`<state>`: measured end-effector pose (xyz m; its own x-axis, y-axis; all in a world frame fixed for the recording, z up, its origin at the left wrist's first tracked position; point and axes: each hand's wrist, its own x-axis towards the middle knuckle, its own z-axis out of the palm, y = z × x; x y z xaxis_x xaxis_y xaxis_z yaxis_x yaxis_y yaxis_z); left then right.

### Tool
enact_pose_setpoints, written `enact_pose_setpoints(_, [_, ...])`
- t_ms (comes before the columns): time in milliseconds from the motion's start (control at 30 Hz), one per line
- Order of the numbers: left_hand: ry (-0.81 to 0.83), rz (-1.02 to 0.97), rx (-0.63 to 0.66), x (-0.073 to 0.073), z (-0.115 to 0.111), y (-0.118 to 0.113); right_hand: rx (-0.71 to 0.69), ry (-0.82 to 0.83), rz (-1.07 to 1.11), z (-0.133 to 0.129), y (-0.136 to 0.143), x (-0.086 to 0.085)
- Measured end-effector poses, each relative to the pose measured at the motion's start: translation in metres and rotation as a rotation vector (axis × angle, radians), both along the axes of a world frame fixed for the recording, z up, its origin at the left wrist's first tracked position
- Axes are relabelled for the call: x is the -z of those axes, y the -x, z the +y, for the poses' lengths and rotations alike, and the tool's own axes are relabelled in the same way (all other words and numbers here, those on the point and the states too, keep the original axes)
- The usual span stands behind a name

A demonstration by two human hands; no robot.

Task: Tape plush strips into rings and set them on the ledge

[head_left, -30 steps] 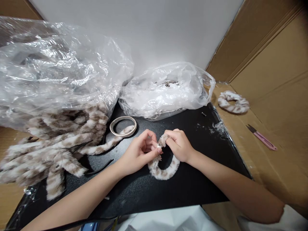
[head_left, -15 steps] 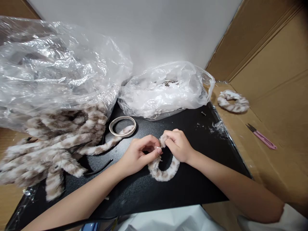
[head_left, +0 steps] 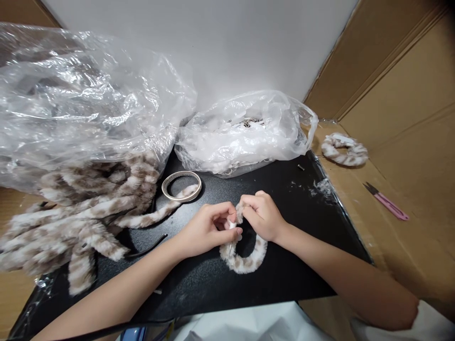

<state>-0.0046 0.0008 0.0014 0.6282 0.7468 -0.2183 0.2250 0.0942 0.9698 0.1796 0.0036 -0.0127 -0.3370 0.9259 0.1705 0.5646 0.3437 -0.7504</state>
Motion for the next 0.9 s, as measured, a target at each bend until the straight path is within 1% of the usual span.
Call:
enact_pose_setpoints(100, [0.039,0.006,0.001,-0.0005,0.0008,0.0004,-0.006,0.007,0.005,-0.0011,0.0008,0.0006])
enact_pose_setpoints(200, [0.033,0.005,0.004,0.0004,0.0002,0.0010,-0.014,0.006,0.007,-0.0016,0.0010,0.0005])
enact_pose_setpoints(433, [-0.027,-0.085,-0.103,0.0019,-0.0026,0.0001,-0.001,-0.038,0.040,-0.0003,-0.0007,-0.0007])
enact_pose_setpoints(633, [-0.089,-0.056,-0.097,0.0005,-0.0022,-0.0001,-0.001,-0.020,0.033,-0.0009,-0.0008,0.0002])
enact_pose_setpoints(900, [-0.002,0.010,-0.070,-0.0010,-0.0011,-0.0007,-0.013,-0.025,0.003,-0.0013,-0.0006,-0.0005])
